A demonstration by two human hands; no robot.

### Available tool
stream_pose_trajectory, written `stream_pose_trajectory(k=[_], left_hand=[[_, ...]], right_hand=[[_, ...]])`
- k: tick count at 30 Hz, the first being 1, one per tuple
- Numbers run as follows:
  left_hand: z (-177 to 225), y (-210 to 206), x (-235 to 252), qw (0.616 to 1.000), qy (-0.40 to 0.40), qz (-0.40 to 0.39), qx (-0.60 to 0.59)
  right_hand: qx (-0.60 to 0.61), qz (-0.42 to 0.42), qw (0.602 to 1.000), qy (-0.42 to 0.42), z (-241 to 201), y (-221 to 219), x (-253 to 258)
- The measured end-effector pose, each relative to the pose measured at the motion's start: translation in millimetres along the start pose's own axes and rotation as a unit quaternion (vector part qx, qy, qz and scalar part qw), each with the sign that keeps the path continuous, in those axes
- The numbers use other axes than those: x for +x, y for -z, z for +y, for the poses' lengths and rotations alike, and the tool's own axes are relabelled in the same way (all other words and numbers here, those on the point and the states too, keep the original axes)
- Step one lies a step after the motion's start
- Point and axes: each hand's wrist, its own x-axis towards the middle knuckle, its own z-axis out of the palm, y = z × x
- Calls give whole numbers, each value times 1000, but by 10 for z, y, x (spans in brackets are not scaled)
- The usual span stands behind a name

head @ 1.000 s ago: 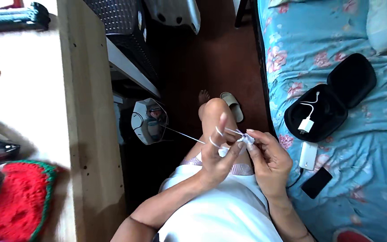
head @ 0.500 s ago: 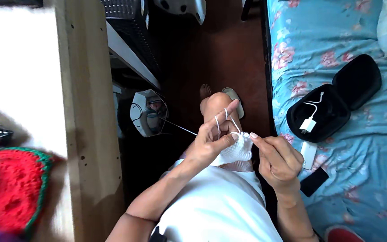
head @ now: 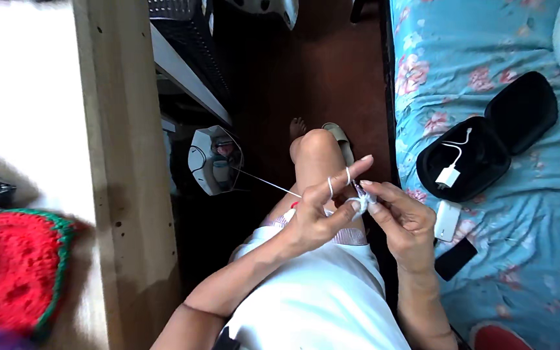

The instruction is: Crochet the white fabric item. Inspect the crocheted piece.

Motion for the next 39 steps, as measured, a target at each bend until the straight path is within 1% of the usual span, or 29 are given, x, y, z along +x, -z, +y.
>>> stream_pose_trajectory(k=[1, 3, 4, 5, 6, 9, 11, 12, 13, 14, 17, 19, 21, 23, 25, 26, 28, 29, 30, 31, 32, 34, 35, 37, 39], left_hand=[[-12, -8, 1, 1000, 14, 1, -23], [-52, 59, 19, 989, 78, 11, -128], [-86, 130, 20, 979, 104, 14, -178], [-122, 212, 21, 972, 119, 11, -202], [-151, 317, 22, 969, 125, -9, -211], [-202, 682, 20, 961, 149, -128, -194], [-153, 860, 14, 957, 179, -194, -118], [-109, 914, 14, 957, 184, -214, -70], [-64, 934, 10, 959, 182, -215, -42], [-37, 927, 0, 965, 166, -197, -51], [-35, 743, 14, 982, 65, -116, -138], [-39, 531, 63, 987, 29, -88, -128], [-22, 317, 94, 993, 28, -65, -99], [10, 151, 76, 994, 53, -14, -93], [0, 46, 50, 992, 68, 36, -104], [-19, 12, 38, 991, 67, 49, -107], [-58, -44, 4, 991, 62, 59, -108], [-67, -61, -7, 990, 66, 62, -112], [-68, -59, -5, 988, 75, 63, -118], [-59, -41, 4, 986, 88, 66, -123], [-43, -12, 13, 984, 102, 67, -126], [5, 41, 17, 982, 126, 71, -120], [23, 59, 17, 982, 133, 75, -115], [49, 78, 22, 981, 139, 88, -106], [67, 82, 29, 981, 139, 97, -99]], right_hand=[[33, 5, 999, -19, -7, 2, 11], [86, 19, 995, -49, -22, 23, 29], [98, 28, 993, -57, -32, 40, 37], [96, 36, 993, -61, -37, 65, 41], [92, 44, 993, -65, -36, 92, 43], [92, 58, 991, -82, -9, 136, 21], [107, 66, 988, -88, -5, 138, 5], [118, 71, 986, -89, -10, 136, 2], [131, 74, 985, -91, -15, 134, 3], [141, 73, 983, -94, -20, 128, 2], [156, 59, 980, -105, -14, 84, -10], [148, 53, 982, -104, 0, 18, -31], [126, 56, 986, -95, 15, -59, -66], [109, 67, 988, -82, 34, -120, -101], [140, 90, 982, -89, 46, -158, -126], [189, 107, 970, -107, 46, -176, -132], [314, 132, 926, -164, 42, -209, -131], [360, 136, 904, -187, 48, -218, -129], [378, 133, 895, -197, 60, -217, -126], [367, 123, 902, -191, 78, -205, -121], [325, 111, 924, -170, 101, -186, -119], [168, 78, 978, -98, 150, -119, -122], [91, 64, 992, -62, 169, -78, -120], [-33, 35, 999, -5, 170, -4, -101], [-140, 17, 989, 38, 154, 48, -82]])
